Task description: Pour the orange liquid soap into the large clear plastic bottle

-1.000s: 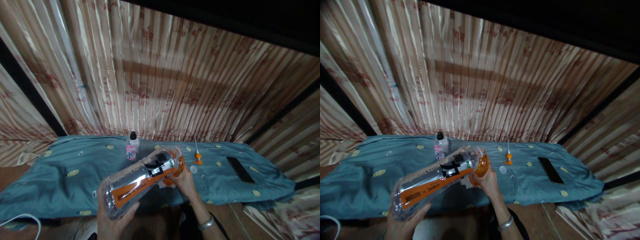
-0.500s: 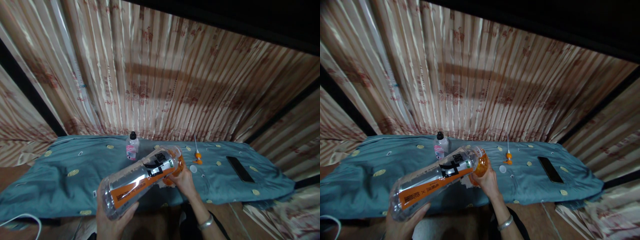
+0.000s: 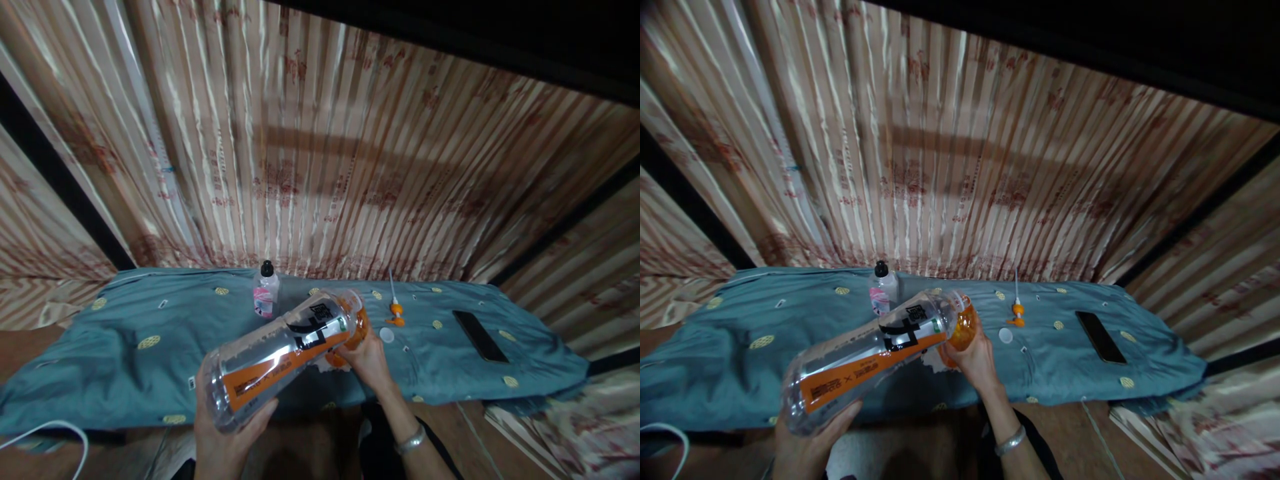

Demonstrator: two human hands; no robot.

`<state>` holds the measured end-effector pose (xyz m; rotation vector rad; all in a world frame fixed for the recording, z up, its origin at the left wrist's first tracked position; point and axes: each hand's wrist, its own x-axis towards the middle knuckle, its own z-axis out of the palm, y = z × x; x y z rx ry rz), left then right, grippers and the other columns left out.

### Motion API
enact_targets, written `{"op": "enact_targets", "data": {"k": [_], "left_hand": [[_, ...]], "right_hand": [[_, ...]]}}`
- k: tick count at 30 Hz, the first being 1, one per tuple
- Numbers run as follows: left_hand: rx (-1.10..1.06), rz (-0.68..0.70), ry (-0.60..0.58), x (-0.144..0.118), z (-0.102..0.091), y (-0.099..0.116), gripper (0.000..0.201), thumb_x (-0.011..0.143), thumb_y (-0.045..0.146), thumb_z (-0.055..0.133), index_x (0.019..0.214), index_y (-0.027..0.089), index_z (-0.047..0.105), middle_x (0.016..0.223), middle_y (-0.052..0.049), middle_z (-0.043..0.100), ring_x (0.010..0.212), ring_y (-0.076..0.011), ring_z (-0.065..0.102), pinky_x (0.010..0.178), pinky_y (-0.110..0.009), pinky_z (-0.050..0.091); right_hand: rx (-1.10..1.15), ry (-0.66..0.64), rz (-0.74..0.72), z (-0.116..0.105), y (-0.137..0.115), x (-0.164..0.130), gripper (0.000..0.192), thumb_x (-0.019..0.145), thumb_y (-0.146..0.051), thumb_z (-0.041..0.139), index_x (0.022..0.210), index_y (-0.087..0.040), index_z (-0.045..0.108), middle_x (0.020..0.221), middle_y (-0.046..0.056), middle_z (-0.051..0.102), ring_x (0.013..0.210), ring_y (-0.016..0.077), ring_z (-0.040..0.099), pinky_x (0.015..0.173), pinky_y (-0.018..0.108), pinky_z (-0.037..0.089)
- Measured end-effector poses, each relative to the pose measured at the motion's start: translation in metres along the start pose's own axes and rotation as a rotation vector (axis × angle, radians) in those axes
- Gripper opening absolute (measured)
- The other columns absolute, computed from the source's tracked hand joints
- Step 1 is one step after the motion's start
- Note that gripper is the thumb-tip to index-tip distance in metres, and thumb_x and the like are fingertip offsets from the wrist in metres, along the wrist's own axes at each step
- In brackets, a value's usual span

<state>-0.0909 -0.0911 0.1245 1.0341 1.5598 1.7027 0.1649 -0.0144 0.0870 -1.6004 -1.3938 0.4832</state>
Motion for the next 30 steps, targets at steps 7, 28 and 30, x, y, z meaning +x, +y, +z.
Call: {"op": "enact_targets", "data": {"k": [7,28,30], "left_hand": [[0.012,-0.011,0.000,0.000,-0.002,-0.002,0.101,0.055,0.059,0.092,0.139,0.017,0.055,0.118,-0.012,0.069,0.119,-0.0381,0.068,0.109,-0.058,0.050],[0.003,0.008,0.018,-0.002,0.002,0.011,0.102,0.051,0.062,0.093,0.135,0.019,0.055,0.120,-0.012,0.069,0.115,-0.0371,0.069,0.106,-0.058,0.052],[-0.002,-0.004,0.020,-0.003,0.002,0.012,0.101,0.051,0.061,0.094,0.134,0.019,0.055,0.123,-0.013,0.068,0.117,-0.0378,0.068,0.108,-0.058,0.050]], "right_hand": [[-0.006,0.008,-0.034,0.001,0.002,0.000,0.070,0.069,-0.039,0.077,0.132,-0.019,0.056,0.114,0.011,0.080,0.103,0.0333,0.078,0.091,0.044,0.063],[-0.041,-0.011,-0.038,0.001,0.003,0.000,0.081,0.070,-0.041,0.078,0.142,-0.016,0.050,0.111,0.013,0.080,0.104,0.0354,0.078,0.087,0.045,0.063],[-0.050,0.000,-0.036,0.001,0.004,0.000,0.081,0.069,-0.042,0.078,0.141,-0.015,0.051,0.113,0.014,0.080,0.105,0.0358,0.078,0.088,0.045,0.063]]}}
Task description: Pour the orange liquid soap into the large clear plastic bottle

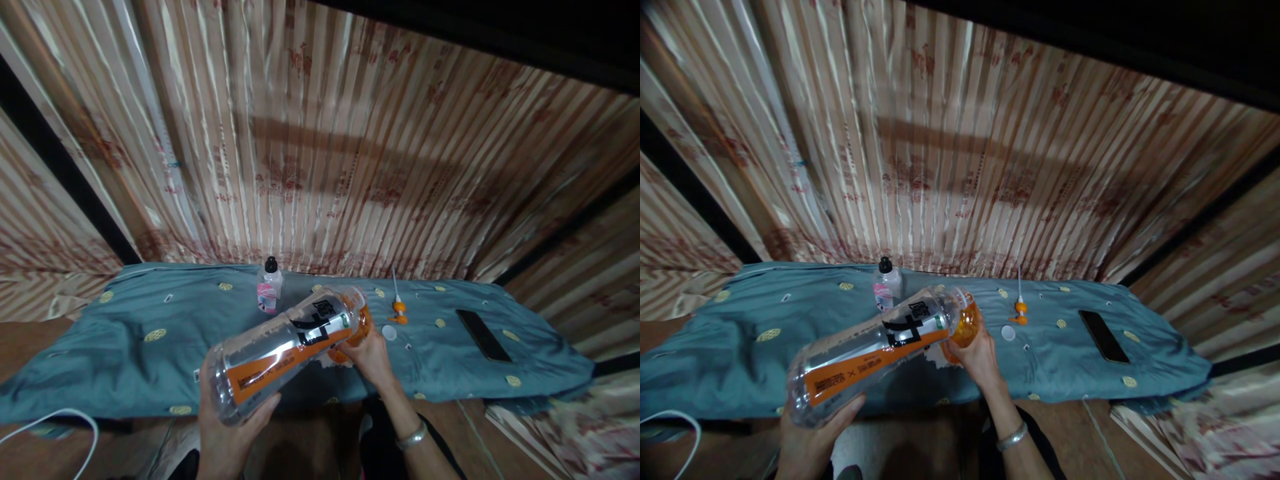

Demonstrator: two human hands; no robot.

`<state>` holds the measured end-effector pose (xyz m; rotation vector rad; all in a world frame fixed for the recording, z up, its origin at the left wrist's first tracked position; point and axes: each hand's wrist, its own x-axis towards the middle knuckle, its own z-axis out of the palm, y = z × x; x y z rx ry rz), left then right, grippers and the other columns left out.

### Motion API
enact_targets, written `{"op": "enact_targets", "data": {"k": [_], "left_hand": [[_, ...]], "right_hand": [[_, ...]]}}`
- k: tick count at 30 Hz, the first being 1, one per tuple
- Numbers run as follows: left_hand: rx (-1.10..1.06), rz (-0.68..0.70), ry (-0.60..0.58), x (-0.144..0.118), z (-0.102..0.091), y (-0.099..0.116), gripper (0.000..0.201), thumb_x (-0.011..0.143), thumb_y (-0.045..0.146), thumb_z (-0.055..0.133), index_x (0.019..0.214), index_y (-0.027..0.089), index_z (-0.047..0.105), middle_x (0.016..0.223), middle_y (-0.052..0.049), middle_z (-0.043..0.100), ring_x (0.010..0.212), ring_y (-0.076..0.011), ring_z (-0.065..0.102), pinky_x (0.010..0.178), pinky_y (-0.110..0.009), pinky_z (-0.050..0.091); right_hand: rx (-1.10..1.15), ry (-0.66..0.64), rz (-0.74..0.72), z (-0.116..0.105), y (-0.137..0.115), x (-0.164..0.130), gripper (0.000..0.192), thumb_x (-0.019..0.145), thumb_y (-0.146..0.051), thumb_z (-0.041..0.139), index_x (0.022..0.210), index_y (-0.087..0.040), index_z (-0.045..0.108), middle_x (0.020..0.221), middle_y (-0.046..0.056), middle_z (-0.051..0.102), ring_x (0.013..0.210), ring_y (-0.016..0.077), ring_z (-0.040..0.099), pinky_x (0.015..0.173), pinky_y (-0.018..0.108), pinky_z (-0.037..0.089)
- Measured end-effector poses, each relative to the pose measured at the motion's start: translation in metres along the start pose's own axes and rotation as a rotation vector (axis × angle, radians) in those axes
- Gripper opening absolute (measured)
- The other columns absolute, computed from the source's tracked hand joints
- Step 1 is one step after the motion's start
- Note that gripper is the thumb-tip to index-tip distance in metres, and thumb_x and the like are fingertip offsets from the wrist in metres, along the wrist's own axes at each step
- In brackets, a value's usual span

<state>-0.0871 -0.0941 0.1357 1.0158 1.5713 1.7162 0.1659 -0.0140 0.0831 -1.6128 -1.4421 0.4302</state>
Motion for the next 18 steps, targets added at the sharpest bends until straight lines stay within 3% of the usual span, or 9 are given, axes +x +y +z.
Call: {"op": "enact_targets", "data": {"k": [10,18], "left_hand": [[-0.013,0.006,-0.019,-0.0002,0.0010,0.0013,0.099,0.053,0.057,0.094,0.137,0.022,0.055,0.114,-0.008,0.071,0.108,-0.0341,0.073,0.100,-0.052,0.057],[-0.022,0.025,-0.030,-0.0009,0.0032,0.0038,0.101,0.052,0.061,0.093,0.136,0.019,0.055,0.113,-0.008,0.073,0.103,-0.0317,0.075,0.095,-0.046,0.061]], "right_hand": [[0.024,0.009,-0.006,-0.0016,-0.0014,0.0003,0.078,0.069,-0.040,0.079,0.140,-0.019,0.052,0.120,0.013,0.078,0.111,0.0345,0.076,0.095,0.046,0.061],[0.025,-0.011,0.019,-0.0032,-0.0040,-0.0003,0.077,0.071,-0.042,0.079,0.138,-0.018,0.053,0.114,0.013,0.080,0.107,0.0336,0.077,0.088,0.043,0.064]]}}
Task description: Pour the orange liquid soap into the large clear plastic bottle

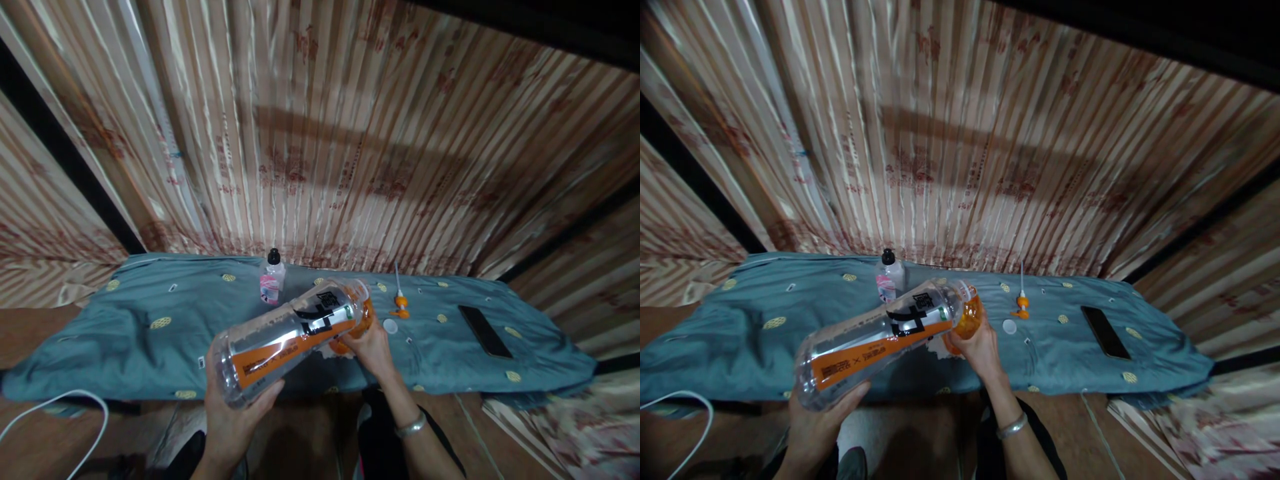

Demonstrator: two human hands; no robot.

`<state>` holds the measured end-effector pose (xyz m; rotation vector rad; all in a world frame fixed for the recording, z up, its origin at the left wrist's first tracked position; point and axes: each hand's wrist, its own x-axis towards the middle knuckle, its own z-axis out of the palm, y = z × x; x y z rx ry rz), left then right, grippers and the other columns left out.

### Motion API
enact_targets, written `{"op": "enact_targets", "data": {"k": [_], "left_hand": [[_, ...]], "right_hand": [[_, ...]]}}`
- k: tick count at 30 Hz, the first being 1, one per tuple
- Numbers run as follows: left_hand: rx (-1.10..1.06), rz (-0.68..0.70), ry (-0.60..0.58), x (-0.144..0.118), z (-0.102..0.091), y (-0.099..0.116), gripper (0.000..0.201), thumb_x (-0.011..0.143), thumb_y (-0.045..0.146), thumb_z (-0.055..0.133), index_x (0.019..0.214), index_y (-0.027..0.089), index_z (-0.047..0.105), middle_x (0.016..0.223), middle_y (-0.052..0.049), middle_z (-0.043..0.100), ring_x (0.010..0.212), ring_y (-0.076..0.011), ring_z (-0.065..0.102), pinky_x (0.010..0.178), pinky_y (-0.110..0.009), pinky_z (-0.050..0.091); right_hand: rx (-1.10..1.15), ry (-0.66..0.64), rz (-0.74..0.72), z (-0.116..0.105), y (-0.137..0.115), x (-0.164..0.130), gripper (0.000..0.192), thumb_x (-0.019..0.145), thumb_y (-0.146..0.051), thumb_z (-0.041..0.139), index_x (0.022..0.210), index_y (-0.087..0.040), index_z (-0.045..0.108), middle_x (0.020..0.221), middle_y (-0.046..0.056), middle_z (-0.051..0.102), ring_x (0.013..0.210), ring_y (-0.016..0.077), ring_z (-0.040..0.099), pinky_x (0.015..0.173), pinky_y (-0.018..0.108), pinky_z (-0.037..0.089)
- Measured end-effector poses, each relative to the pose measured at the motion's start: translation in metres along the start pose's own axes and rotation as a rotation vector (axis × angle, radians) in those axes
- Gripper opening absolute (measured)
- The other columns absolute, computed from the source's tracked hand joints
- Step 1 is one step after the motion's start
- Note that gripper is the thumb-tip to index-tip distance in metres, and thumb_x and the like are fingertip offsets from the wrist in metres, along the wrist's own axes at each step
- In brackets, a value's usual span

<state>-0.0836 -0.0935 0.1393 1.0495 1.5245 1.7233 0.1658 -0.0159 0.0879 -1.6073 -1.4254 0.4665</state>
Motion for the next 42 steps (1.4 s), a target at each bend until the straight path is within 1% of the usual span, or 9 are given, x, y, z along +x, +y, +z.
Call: {"op": "enact_targets", "data": {"k": [4,7,9,12,17,24,29,36,42], "left_hand": [[0.004,-0.007,-0.004,0.0006,-0.0009,-0.0015,0.098,0.052,0.061,0.094,0.133,0.018,0.058,0.114,-0.011,0.074,0.104,-0.0337,0.075,0.095,-0.049,0.061],[0.000,-0.015,-0.022,0.0009,-0.0019,-0.0026,0.095,0.054,0.059,0.094,0.133,0.019,0.058,0.119,-0.012,0.073,0.108,-0.0352,0.074,0.099,-0.052,0.059],[-0.008,-0.018,-0.032,0.0009,-0.0021,-0.0026,0.097,0.053,0.060,0.094,0.134,0.019,0.057,0.120,-0.013,0.073,0.110,-0.0352,0.074,0.099,-0.051,0.059],[-0.012,-0.025,-0.020,0.0008,-0.0017,-0.0017,0.101,0.052,0.061,0.094,0.135,0.018,0.055,0.118,-0.013,0.074,0.106,-0.0346,0.074,0.095,-0.049,0.061],[0.007,-0.002,0.001,0.0011,-0.0012,-0.0011,0.102,0.052,0.061,0.094,0.135,0.015,0.056,0.124,-0.016,0.071,0.113,-0.0362,0.071,0.101,-0.051,0.057],[0.017,0.020,0.001,-0.0001,-0.0008,-0.0003,0.098,0.055,0.058,0.093,0.136,0.020,0.054,0.122,-0.010,0.070,0.114,-0.0335,0.072,0.101,-0.048,0.057],[0.000,0.011,0.000,0.0000,-0.0002,-0.0007,0.099,0.055,0.059,0.093,0.137,0.019,0.054,0.124,-0.012,0.070,0.114,-0.0348,0.071,0.102,-0.050,0.057],[0.006,-0.001,0.009,0.0001,0.0001,-0.0006,0.099,0.052,0.060,0.094,0.134,0.019,0.056,0.117,-0.010,0.072,0.109,-0.0345,0.073,0.098,-0.049,0.059],[0.002,0.035,0.007,0.0007,-0.0002,-0.0035,0.100,0.055,0.055,0.094,0.139,0.019,0.053,0.126,-0.012,0.069,0.117,-0.0340,0.070,0.106,-0.050,0.053]], "right_hand": [[-0.005,0.013,0.013,-0.0013,-0.0027,-0.0005,0.075,0.070,-0.041,0.080,0.136,-0.019,0.055,0.116,0.013,0.080,0.107,0.0341,0.077,0.088,0.043,0.064],[0.001,0.011,0.006,-0.0016,-0.0034,-0.0004,0.069,0.069,-0.040,0.080,0.131,-0.020,0.058,0.116,0.013,0.080,0.106,0.0336,0.077,0.090,0.043,0.063],[-0.009,0.009,0.012,-0.0016,-0.0032,-0.0001,0.067,0.068,-0.040,0.080,0.129,-0.019,0.059,0.114,0.012,0.080,0.103,0.0337,0.078,0.090,0.044,0.063],[-0.023,0.000,0.022,-0.0014,-0.0025,0.0003,0.072,0.069,-0.042,0.078,0.133,-0.017,0.057,0.111,0.013,0.080,0.102,0.0347,0.078,0.087,0.045,0.064],[0.002,0.013,0.004,-0.0010,-0.0022,0.0000,0.075,0.069,-0.042,0.078,0.137,-0.019,0.055,0.117,0.012,0.079,0.107,0.0332,0.077,0.089,0.043,0.063],[-0.003,0.012,0.009,-0.0018,-0.0030,-0.0001,0.074,0.069,-0.040,0.080,0.135,-0.019,0.056,0.114,0.012,0.080,0.106,0.0345,0.077,0.090,0.044,0.063],[0.008,0.008,0.016,-0.0019,-0.0025,0.0004,0.075,0.069,-0.041,0.079,0.136,-0.019,0.055,0.115,0.012,0.080,0.107,0.0346,0.077,0.091,0.045,0.063],[0.013,0.012,0.019,-0.0011,-0.0020,0.0007,0.074,0.068,-0.040,0.080,0.135,-0.021,0.055,0.114,0.010,0.080,0.106,0.0332,0.077,0.091,0.043,0.063],[0.032,0.014,0.031,-0.0025,-0.0073,0.0000,0.074,0.067,-0.040,0.079,0.134,-0.020,0.056,0.116,0.011,0.080,0.107,0.0343,0.077,0.092,0.045,0.063]]}}
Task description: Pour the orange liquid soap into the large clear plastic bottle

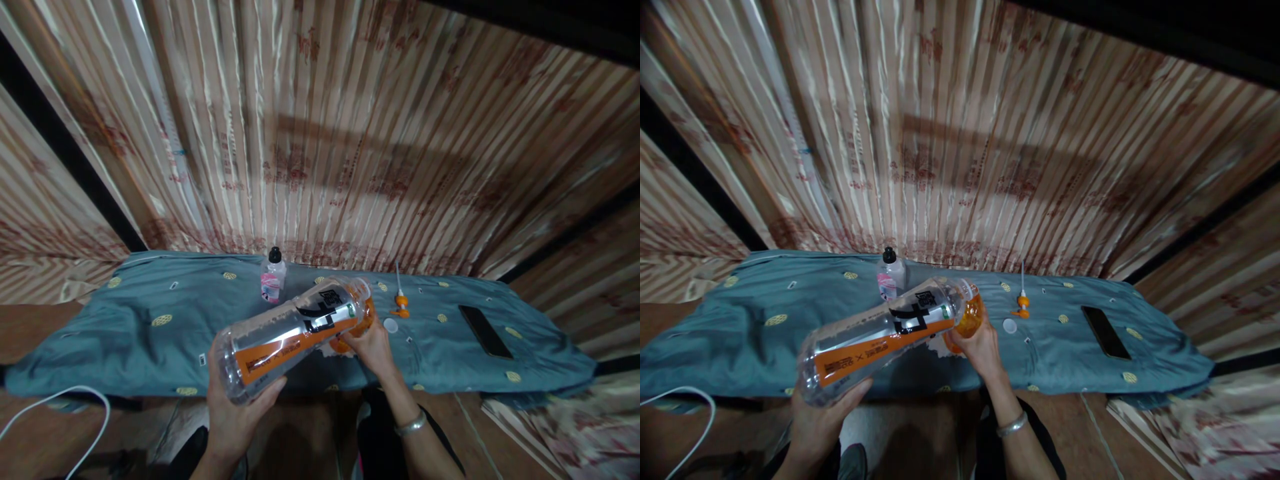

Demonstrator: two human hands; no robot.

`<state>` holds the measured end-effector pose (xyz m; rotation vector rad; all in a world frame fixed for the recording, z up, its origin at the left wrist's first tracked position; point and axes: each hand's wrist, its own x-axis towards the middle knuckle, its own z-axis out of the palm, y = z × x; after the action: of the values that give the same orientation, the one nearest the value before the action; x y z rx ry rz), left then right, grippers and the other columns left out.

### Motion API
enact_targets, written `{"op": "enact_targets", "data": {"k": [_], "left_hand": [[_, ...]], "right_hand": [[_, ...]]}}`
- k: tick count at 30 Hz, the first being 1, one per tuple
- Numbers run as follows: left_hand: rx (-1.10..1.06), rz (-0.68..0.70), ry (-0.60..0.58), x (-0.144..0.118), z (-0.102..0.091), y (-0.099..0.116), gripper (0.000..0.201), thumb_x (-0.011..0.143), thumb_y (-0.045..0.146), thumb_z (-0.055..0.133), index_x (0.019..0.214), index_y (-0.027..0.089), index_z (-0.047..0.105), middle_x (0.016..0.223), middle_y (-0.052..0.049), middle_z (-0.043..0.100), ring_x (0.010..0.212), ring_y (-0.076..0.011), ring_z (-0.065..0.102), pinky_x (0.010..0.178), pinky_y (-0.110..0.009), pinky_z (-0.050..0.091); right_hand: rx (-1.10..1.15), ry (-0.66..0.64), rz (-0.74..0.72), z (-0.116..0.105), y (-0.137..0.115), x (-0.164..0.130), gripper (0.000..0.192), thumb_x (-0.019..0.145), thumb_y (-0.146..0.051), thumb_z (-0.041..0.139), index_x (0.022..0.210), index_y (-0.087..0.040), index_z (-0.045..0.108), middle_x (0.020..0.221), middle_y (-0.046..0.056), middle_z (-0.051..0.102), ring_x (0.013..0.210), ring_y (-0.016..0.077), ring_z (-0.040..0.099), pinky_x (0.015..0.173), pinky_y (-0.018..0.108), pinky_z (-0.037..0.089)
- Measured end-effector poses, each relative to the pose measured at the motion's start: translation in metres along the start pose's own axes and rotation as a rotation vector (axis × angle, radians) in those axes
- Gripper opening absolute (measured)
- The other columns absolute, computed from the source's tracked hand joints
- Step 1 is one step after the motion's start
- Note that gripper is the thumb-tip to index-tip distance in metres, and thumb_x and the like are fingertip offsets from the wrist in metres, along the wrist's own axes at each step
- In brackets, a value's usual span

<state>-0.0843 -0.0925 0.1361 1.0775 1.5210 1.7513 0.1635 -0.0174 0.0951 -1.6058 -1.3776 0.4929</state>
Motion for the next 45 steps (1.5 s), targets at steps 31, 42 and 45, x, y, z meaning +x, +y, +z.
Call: {"op": "enact_targets", "data": {"k": [31,42,45], "left_hand": [[-0.020,-0.045,0.004,-0.0021,0.0012,0.0020,0.104,0.053,0.056,0.095,0.139,0.018,0.053,0.124,-0.012,0.070,0.114,-0.0341,0.071,0.101,-0.049,0.057],[-0.022,-0.027,0.006,-0.0003,0.0006,-0.0026,0.102,0.052,0.054,0.095,0.138,0.018,0.054,0.126,-0.013,0.070,0.117,-0.0347,0.070,0.106,-0.051,0.054],[-0.036,-0.040,-0.015,0.0001,-0.0001,-0.0040,0.101,0.053,0.053,0.095,0.139,0.018,0.054,0.128,-0.013,0.069,0.118,-0.0346,0.069,0.107,-0.051,0.053]], "right_hand": [[-0.001,0.010,0.011,-0.0003,0.0024,0.0003,0.074,0.067,-0.043,0.079,0.133,-0.018,0.057,0.105,0.011,0.082,0.097,0.0335,0.079,0.082,0.042,0.064],[-0.005,0.006,-0.006,0.0003,0.0043,0.0007,0.074,0.067,-0.045,0.079,0.132,-0.018,0.057,0.111,0.012,0.081,0.103,0.0346,0.078,0.090,0.045,0.062],[-0.014,0.009,-0.024,0.0002,0.0050,0.0010,0.066,0.068,-0.044,0.078,0.126,-0.019,0.060,0.112,0.012,0.080,0.103,0.0333,0.078,0.091,0.044,0.062]]}}
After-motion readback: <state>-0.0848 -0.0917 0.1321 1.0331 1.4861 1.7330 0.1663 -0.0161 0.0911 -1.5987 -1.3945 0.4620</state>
